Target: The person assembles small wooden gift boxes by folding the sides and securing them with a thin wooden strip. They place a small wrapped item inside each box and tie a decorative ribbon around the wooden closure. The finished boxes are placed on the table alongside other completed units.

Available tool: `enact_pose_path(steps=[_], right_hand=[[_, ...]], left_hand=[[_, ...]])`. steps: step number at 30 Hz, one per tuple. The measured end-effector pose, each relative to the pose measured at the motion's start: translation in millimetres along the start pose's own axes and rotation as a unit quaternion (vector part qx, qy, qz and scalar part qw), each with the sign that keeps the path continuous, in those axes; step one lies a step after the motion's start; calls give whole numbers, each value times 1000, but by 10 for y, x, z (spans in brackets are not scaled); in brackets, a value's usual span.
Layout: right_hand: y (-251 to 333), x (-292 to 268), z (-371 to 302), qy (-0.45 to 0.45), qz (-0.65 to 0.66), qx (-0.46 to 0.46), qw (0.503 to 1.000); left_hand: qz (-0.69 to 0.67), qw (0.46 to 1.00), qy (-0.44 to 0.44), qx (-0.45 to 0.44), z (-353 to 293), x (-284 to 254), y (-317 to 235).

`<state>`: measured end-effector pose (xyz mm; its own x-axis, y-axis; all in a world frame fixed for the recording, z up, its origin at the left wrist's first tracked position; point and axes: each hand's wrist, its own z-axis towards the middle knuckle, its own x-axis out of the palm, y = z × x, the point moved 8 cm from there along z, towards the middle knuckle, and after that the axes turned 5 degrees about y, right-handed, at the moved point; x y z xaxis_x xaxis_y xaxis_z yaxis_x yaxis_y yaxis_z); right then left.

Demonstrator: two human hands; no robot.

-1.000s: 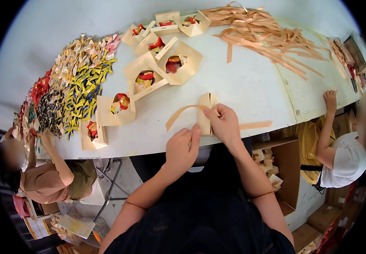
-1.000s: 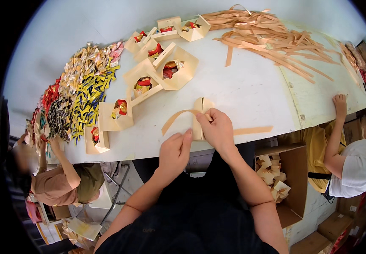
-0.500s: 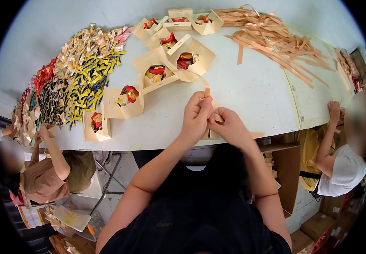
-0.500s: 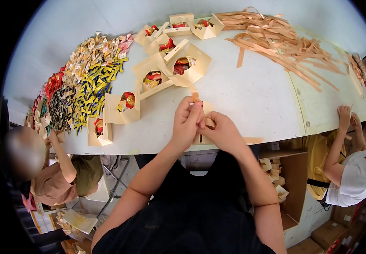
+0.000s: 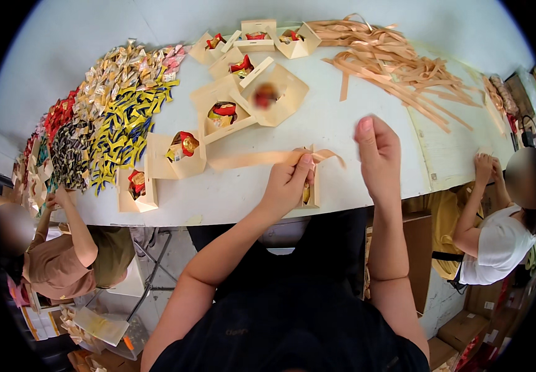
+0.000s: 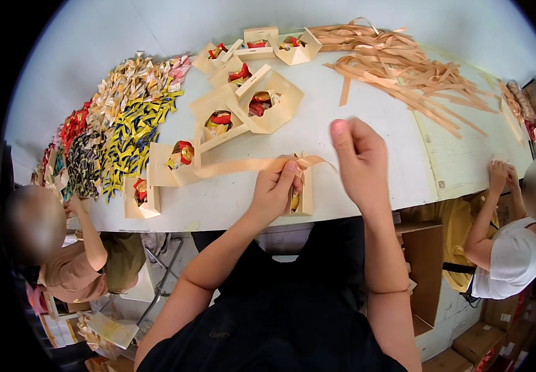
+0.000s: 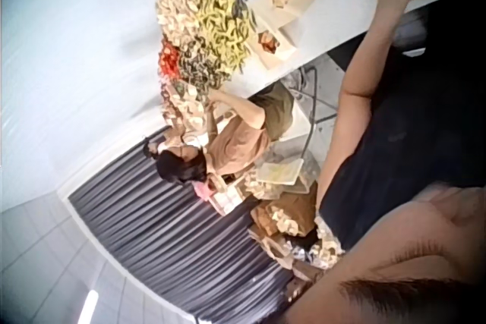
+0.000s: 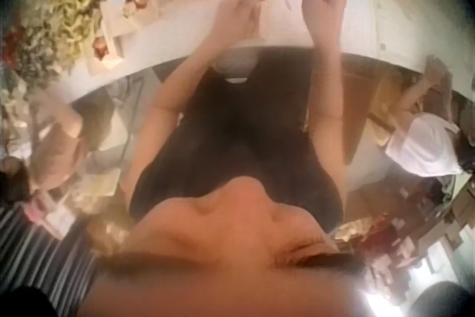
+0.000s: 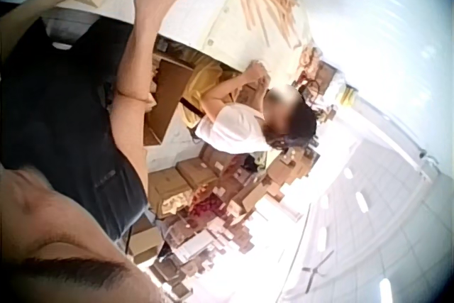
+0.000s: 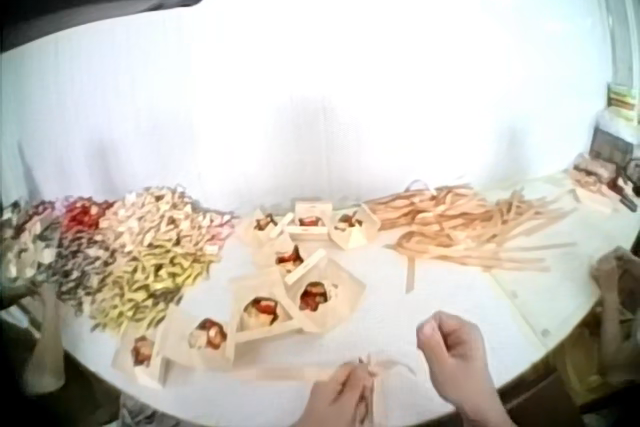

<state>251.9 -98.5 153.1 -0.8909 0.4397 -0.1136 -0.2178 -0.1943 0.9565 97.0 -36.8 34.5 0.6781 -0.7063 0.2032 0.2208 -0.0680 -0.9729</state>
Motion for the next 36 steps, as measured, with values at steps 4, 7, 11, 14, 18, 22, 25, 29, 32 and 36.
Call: enact_pose_path(steps=[4,7,11,14,18,22,25,29,32,36], right_hand=[[-426,-69,-153,52,-198,113,972],[-787,80,-213,87,-71,156,981],[-943,322,-294,73,122,143,979],[-739,277,-313,53,-17,29,998],[-360,118,-279,32,-195,-121,973],[164,283,-511,105,-314,-237,914],[135,488,-658,280,-259,-193,904],[-279,155,-316,150,-172,51,972],[-673,264,-256,166,-116,65,977],[-823,283,-307,87,-159,44,982]], left_hand=[[-5,1000,19,23,24,-15,-23],[-11,999,28,21,16,19,-67],[-29,997,53,43,26,38,-89],[-16,998,53,-2,21,16,-75],[-13,997,69,11,37,18,-93],[-20,997,68,-1,39,34,-168],[22,995,90,17,45,-26,-179],[61,993,90,39,33,-40,-176],[137,984,67,94,-24,-16,-302],[205,960,-6,192,-207,10,-468]])
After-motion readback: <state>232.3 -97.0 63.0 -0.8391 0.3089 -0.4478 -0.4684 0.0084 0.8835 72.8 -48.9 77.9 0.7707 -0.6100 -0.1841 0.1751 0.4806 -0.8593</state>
